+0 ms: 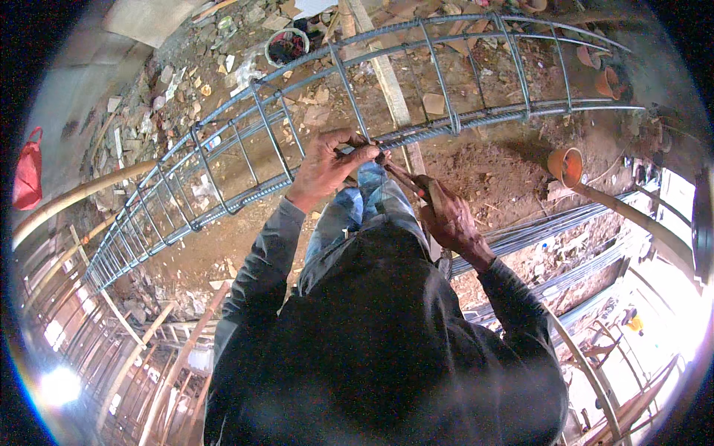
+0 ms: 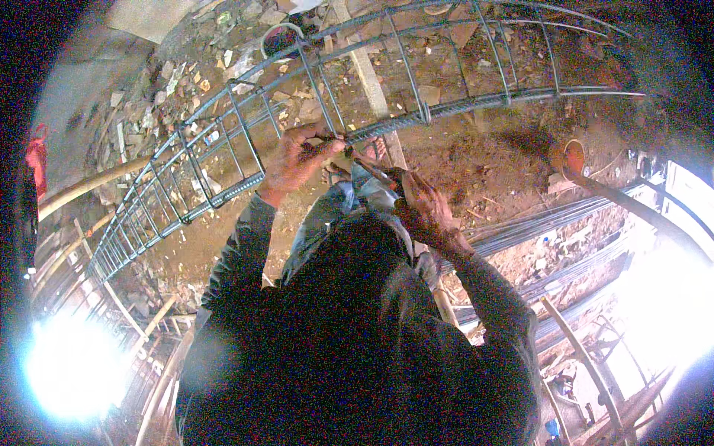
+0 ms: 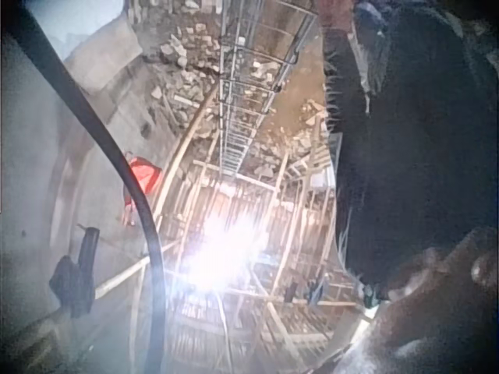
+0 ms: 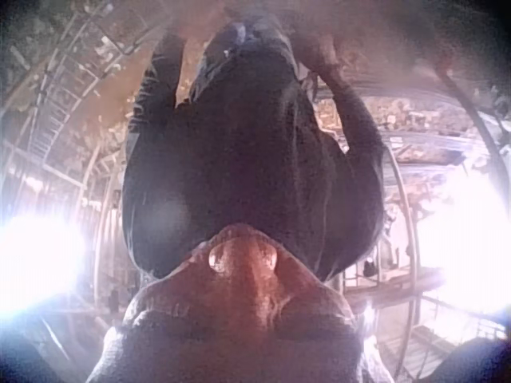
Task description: The person assembles a rebar cage by tying intersecting steel bars with wire using pliers. They repeatedly wrap wire around bar intersections and twist it to secure the joints, working along the length of the cage.
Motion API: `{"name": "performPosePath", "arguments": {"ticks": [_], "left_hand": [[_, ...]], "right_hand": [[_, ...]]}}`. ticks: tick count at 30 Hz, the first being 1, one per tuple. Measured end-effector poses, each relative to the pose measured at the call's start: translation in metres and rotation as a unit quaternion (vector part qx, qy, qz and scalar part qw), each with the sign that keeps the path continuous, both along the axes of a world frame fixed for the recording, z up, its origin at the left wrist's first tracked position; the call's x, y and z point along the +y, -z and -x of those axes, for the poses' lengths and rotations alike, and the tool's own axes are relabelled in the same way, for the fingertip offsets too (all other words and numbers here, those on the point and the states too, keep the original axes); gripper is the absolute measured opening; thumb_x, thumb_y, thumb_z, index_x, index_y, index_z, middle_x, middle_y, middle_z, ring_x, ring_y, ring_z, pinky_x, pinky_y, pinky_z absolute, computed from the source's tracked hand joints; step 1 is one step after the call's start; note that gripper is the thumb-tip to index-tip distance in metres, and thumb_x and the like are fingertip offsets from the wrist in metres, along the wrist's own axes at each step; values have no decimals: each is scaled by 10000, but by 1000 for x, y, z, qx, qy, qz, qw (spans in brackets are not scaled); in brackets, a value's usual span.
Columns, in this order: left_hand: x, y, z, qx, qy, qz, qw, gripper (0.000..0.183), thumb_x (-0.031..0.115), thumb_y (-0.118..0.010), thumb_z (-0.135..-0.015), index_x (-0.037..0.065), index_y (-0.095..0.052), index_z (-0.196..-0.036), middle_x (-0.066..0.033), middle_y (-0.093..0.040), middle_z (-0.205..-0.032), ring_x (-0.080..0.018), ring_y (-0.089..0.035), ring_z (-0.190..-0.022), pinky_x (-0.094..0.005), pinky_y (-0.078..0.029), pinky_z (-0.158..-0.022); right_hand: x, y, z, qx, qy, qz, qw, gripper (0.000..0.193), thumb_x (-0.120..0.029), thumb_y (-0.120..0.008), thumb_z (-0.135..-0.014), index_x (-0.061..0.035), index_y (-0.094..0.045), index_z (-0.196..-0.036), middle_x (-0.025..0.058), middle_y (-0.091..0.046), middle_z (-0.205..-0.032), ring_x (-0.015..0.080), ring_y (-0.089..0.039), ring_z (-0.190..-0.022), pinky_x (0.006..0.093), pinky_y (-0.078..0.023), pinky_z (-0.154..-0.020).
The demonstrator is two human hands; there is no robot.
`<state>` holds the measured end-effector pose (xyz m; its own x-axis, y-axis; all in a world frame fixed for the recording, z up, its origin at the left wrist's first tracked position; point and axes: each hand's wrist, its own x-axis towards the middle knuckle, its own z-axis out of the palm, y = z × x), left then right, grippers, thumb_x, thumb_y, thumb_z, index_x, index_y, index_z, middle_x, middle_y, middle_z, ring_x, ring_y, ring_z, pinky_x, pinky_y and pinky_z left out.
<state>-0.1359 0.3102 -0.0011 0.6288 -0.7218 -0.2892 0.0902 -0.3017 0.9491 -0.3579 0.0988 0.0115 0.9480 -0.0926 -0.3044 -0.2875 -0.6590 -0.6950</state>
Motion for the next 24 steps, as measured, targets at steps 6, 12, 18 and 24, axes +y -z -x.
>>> {"name": "performPosePath", "arguments": {"ticks": [6,12,18,24], "left_hand": [[-1,-2,0,-14,-10,36,999,292,327,-843,-926,65,-812,-1053,-35,-740,-969,-99,-666,-854,-292,-533,-688],[0,-13,2,-44,-3,14,999,223,210,-803,-969,0,-767,-901,-48,-757,-809,-92,-717,-768,-260,-560,-665],[-2,-5,0,-29,-11,35,999,241,241,-793,-980,5,-783,-932,-43,-738,-839,-63,-667,-798,-260,-539,-638],[3,8,0,-41,-8,-17,999,304,316,-771,-1000,13,-787,-985,-10,-710,-862,-74,-622,-807,-280,-519,-707]], "right_hand": [[4,23,-4,195,45,-336,920,391,-332,-605,-1073,3,-634,-1272,83,-668,-868,159,-656,-779,339,-527,-714],[12,-12,-20,156,33,-220,962,480,-378,-582,-1085,-11,-575,-1394,148,-713,-1089,238,-698,-884,390,-554,-837],[21,-31,-27,-4,11,-143,990,491,-417,-534,-1095,-23,-579,-1385,146,-702,-1071,258,-692,-856,397,-554,-789],[52,26,-4,137,151,-194,959,305,-283,-552,-1075,-49,-682,-1221,216,-728,-966,376,-687,-839,490,-524,-719]]}}
